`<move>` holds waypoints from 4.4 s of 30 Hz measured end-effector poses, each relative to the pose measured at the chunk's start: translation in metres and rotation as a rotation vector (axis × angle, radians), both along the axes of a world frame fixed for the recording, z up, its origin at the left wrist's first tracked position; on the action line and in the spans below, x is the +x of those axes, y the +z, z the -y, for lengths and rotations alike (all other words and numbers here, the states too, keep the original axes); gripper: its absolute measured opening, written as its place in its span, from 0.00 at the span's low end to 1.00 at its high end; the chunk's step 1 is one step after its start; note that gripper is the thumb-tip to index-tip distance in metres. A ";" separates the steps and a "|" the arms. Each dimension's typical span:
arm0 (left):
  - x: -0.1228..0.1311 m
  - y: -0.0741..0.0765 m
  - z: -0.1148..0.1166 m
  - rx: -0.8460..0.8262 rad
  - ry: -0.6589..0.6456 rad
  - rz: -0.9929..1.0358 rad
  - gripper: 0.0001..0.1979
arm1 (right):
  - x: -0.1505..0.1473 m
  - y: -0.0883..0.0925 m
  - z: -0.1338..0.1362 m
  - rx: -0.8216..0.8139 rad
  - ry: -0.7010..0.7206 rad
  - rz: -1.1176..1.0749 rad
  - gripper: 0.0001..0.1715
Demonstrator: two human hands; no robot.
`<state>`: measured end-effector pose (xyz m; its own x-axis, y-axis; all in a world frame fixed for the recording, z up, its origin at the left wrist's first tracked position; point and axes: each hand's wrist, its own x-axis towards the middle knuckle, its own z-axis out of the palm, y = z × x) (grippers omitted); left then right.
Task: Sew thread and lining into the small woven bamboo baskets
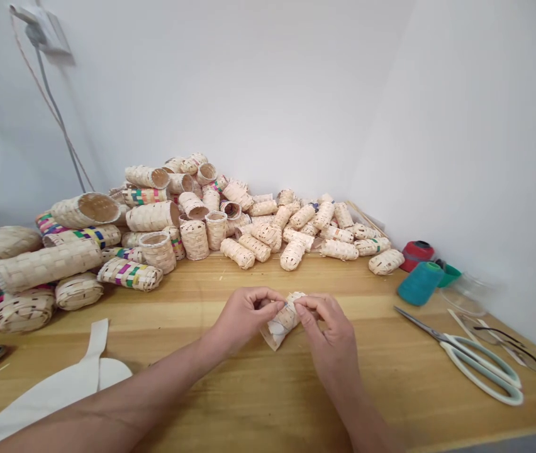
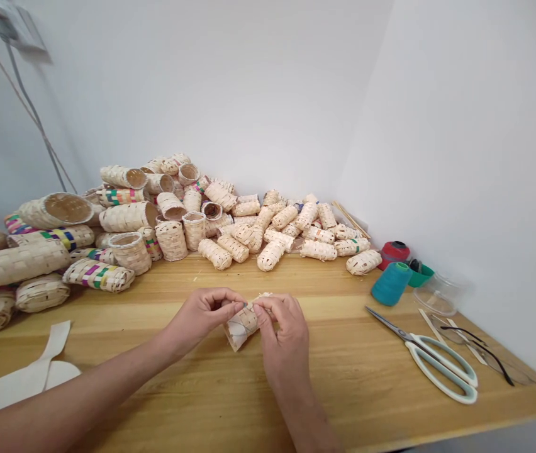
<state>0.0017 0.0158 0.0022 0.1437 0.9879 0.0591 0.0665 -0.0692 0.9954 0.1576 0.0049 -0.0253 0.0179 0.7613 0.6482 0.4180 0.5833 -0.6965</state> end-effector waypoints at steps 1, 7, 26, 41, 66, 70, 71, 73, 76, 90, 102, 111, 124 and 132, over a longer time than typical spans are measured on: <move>-0.001 -0.001 -0.001 0.001 0.009 -0.007 0.10 | 0.000 0.000 0.000 0.012 0.008 0.018 0.08; -0.003 -0.003 -0.004 0.019 0.037 -0.046 0.12 | 0.000 -0.002 -0.001 0.021 0.040 0.078 0.09; -0.001 0.001 -0.001 -0.001 0.087 0.015 0.11 | 0.000 -0.002 0.000 0.008 0.042 0.054 0.09; -0.001 0.001 -0.001 -0.019 0.069 0.030 0.09 | -0.001 -0.003 0.000 -0.022 0.052 0.038 0.09; -0.001 0.001 0.000 0.009 0.062 0.012 0.12 | -0.001 0.001 0.001 -0.018 0.054 0.030 0.09; -0.001 0.001 0.000 -0.006 0.060 0.030 0.12 | -0.001 0.001 0.001 -0.026 0.048 0.032 0.09; 0.000 0.001 0.000 -0.010 0.057 0.036 0.12 | -0.001 0.001 0.001 -0.031 0.048 0.034 0.09; 0.000 0.001 0.000 -0.009 0.052 0.039 0.11 | -0.001 0.001 0.001 -0.037 0.046 0.038 0.09; -0.001 0.001 0.000 -0.004 0.055 0.030 0.11 | -0.001 0.000 0.001 -0.040 0.044 0.037 0.09; 0.000 0.002 0.001 -0.009 0.057 0.031 0.12 | -0.001 0.000 0.001 -0.028 0.047 0.038 0.10; 0.000 0.003 0.001 -0.016 0.046 0.066 0.09 | -0.002 0.000 0.001 -0.048 0.066 0.036 0.09; 0.000 0.003 0.003 -0.046 -0.058 0.150 0.12 | 0.000 0.003 -0.001 -0.304 0.246 -0.159 0.13; 0.000 0.005 0.004 0.049 -0.046 0.097 0.12 | 0.000 0.002 -0.003 -0.493 0.327 -0.403 0.16; -0.001 0.007 0.005 0.070 -0.032 0.130 0.09 | -0.001 0.001 -0.003 -0.496 0.312 -0.394 0.17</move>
